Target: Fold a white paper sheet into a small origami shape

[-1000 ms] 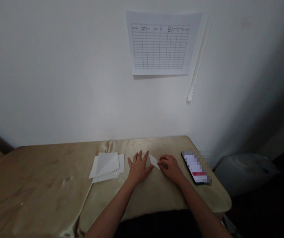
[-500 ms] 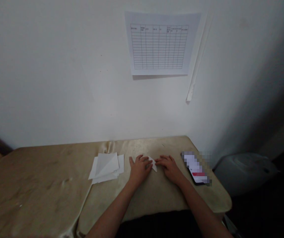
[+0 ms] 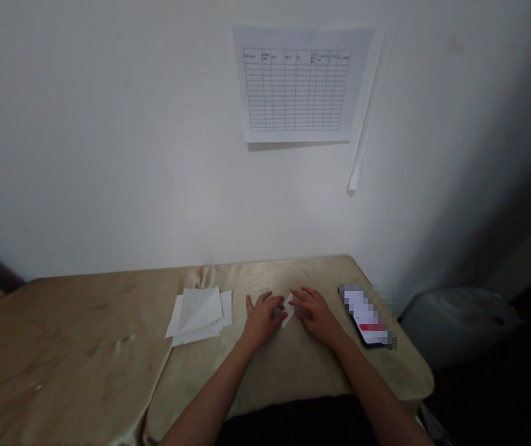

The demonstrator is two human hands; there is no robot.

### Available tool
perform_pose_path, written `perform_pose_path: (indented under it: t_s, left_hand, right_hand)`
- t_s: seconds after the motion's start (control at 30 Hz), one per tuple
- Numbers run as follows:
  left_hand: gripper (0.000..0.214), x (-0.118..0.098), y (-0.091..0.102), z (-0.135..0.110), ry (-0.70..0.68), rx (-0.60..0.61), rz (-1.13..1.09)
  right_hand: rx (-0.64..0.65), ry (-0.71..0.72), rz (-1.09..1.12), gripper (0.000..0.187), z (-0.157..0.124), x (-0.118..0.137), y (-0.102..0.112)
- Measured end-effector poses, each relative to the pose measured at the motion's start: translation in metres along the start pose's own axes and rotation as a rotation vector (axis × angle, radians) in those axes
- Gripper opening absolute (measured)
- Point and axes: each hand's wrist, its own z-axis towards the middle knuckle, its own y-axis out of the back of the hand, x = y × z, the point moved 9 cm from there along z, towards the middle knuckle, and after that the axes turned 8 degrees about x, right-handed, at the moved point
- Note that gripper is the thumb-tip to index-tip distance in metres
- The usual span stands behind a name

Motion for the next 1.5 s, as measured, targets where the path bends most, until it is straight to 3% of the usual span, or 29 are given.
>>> perform_pose_path:
  t_s: [0.2,0.53,0.83,1.03,1.2,1.5]
  left_hand:
    - [0.042,-0.003,0.001,-0.001,-0.029,0.066,0.028]
    - [0.022,-0.001,0.003,-0.001,0.006,0.09,0.018]
    - [0.033,0.0,0.004,0.0,-0.045,0.083,0.055]
    - [0.027,-0.008,0.008,0.002,-0.122,0.031,0.031]
    - [0.014,-0.011,0.006,0.005,-0.18,0.019,-0.018]
    - [0.012,-0.008,0.004,0.007,-0.135,0.007,-0.003]
  right_hand:
    - [0.056,-0.047,-0.066,0.041,0.0,0.002,-0.004]
    - [-0.048,-0.019,-0.096,0.034,-0.004,0.007,0.006]
    - [-0.06,-0.039,-0.108,0.02,-0.004,0.01,0.011]
    - [-0.107,-0.06,-0.154,0.012,-0.005,0.008,0.015]
    - [-0.092,-0.019,-0.158,0.013,-0.002,0.013,0.012]
    - [-0.085,0.056,-0.218,0.014,0.001,0.022,0.006]
